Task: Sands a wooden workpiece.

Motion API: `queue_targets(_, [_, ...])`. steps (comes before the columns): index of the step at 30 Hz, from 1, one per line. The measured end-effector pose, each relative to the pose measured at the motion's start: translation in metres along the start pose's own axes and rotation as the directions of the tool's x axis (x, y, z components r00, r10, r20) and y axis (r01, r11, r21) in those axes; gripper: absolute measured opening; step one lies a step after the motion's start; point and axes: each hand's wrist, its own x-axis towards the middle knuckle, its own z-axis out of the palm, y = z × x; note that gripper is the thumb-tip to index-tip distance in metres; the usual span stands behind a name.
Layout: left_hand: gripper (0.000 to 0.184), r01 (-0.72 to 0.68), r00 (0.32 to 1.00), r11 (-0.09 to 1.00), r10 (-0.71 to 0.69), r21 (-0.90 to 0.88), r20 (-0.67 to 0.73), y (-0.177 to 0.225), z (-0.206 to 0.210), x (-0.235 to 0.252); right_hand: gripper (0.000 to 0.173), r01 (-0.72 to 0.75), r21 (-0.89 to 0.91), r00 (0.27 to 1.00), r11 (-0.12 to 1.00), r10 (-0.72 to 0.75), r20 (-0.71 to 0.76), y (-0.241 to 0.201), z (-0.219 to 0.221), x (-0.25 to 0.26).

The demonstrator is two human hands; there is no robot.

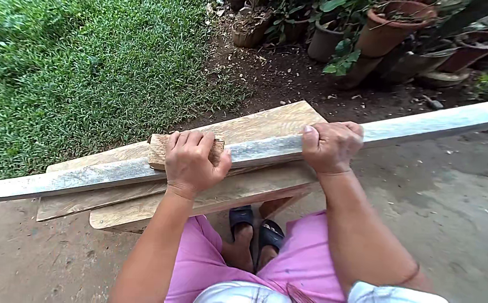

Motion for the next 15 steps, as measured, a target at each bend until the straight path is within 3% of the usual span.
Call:
queue_targets(3, [0.054,-0.057,0.998,0.998,0.057,0.003,0.003,-0.028,-0.014,-0.017,0.058,0.004,0.005,1.0,1.0,-0.004,0.008,-0.001,-0.001,0.0])
queue_targets(5, [0.061,-0.015,1.0,0.998,0.015,0.065,0.013,-0.064,-0.032,-0.034,0.058,-0.005,0.002,1.0,1.0,0.005,0.015,-0.002,-0.001,0.001])
queue_targets(8, [0.071,0.139,0.989,0.971,-0.146,0.193,0.023,-0.132,-0.062,-0.061,0.059,-0.012,0.002,1.0,1.0,0.012,0.021,-0.002,-0.001,0.002])
queue_targets(11, [0.079,0.346,0.929,0.879,-0.371,0.328,0.012,-0.194,-0.094,-0.085,0.058,-0.02,0.013,1.0,1.0,0.02,0.013,-0.003,0.0,0.0])
queue_targets(13, [0.078,0.466,0.868,0.806,-0.496,0.365,-0.013,-0.21,-0.105,-0.09,0.058,-0.026,0.01,1.0,1.0,0.026,-0.004,-0.004,0.001,0.0])
queue_targets(15, [0.074,0.527,0.833,0.766,-0.55,0.368,-0.048,-0.197,-0.103,-0.084,0.057,-0.03,0.005,0.999,1.0,0.03,-0.023,-0.005,0.001,-0.001])
